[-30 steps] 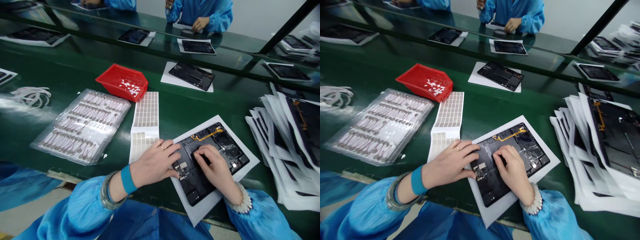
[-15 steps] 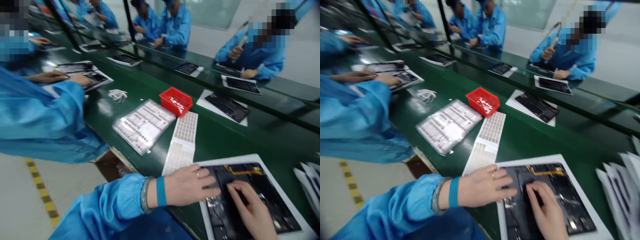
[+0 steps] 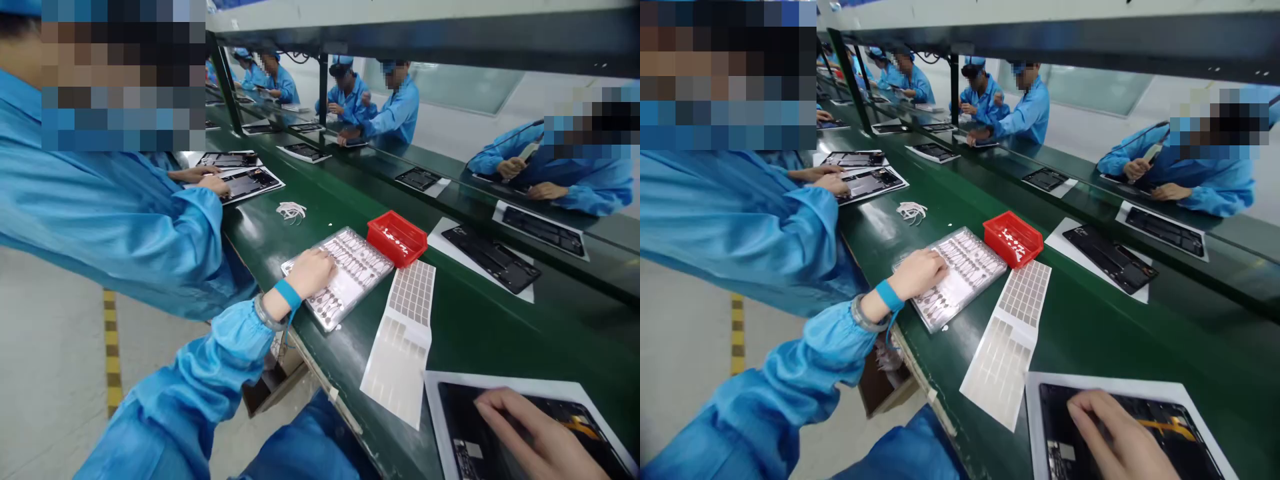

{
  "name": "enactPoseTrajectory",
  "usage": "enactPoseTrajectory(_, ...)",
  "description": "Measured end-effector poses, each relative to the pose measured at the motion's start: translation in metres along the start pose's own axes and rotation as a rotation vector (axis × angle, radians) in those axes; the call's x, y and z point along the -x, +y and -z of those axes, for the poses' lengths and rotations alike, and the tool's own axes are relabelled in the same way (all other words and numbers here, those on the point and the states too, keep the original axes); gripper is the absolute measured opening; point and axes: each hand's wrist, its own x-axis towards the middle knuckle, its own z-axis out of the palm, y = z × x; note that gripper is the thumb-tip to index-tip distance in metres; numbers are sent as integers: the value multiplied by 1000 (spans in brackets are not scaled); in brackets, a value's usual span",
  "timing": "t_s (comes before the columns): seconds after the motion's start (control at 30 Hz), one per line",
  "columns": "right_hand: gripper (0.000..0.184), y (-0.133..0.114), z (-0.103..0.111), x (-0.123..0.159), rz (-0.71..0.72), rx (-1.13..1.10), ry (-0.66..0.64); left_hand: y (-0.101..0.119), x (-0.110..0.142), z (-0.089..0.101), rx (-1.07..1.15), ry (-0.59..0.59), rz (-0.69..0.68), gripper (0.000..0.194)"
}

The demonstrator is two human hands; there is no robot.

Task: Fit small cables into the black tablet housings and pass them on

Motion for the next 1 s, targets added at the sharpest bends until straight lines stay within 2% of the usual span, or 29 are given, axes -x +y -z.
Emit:
enactPoseTrajectory(0.13, 30, -61, 4, -33, 74, -1, -138, 3, 5, 6, 124, 89, 34, 18)
enactPoseTrajectory(0.27, 29, -112, -11, -80, 147, -146, -140, 9, 16, 8, 325, 229, 40, 18)
enactPoseTrajectory(0.37, 26, -142, -33, -115, 19, -459, -197, 22, 25, 2, 492, 337, 36, 18)
enactPoseTrajectory(0.47, 22, -164, -55, -138, -191, -901, -359, 36, 33, -6, 612, 440, 51, 21)
enactPoseTrajectory(0.53, 24, -174, -64, -145, -269, -1168, -441, 44, 39, -9, 658, 508, 57, 22)
enactPoseTrajectory(0.67, 27, -181, -72, -146, -315, -1464, -405, 53, 55, -13, 669, 632, 32, 20)
enactPoseTrajectory(0.77, 33, -179, -73, -145, -304, -1464, -347, 53, 66, -13, 622, 665, -33, 16)
enactPoseTrajectory(0.87, 39, -174, -72, -146, -205, -1228, -252, 48, 70, -11, 563, 661, -109, 13)
enactPoseTrajectory(0.93, 42, -171, -71, -148, -153, -1069, -193, 45, 70, -10, 460, 645, -166, 18)
enactPoseTrajectory(1.0, 41, -169, -69, -149, -135, -1004, -176, 43, 67, -9, 350, 620, -209, 20)
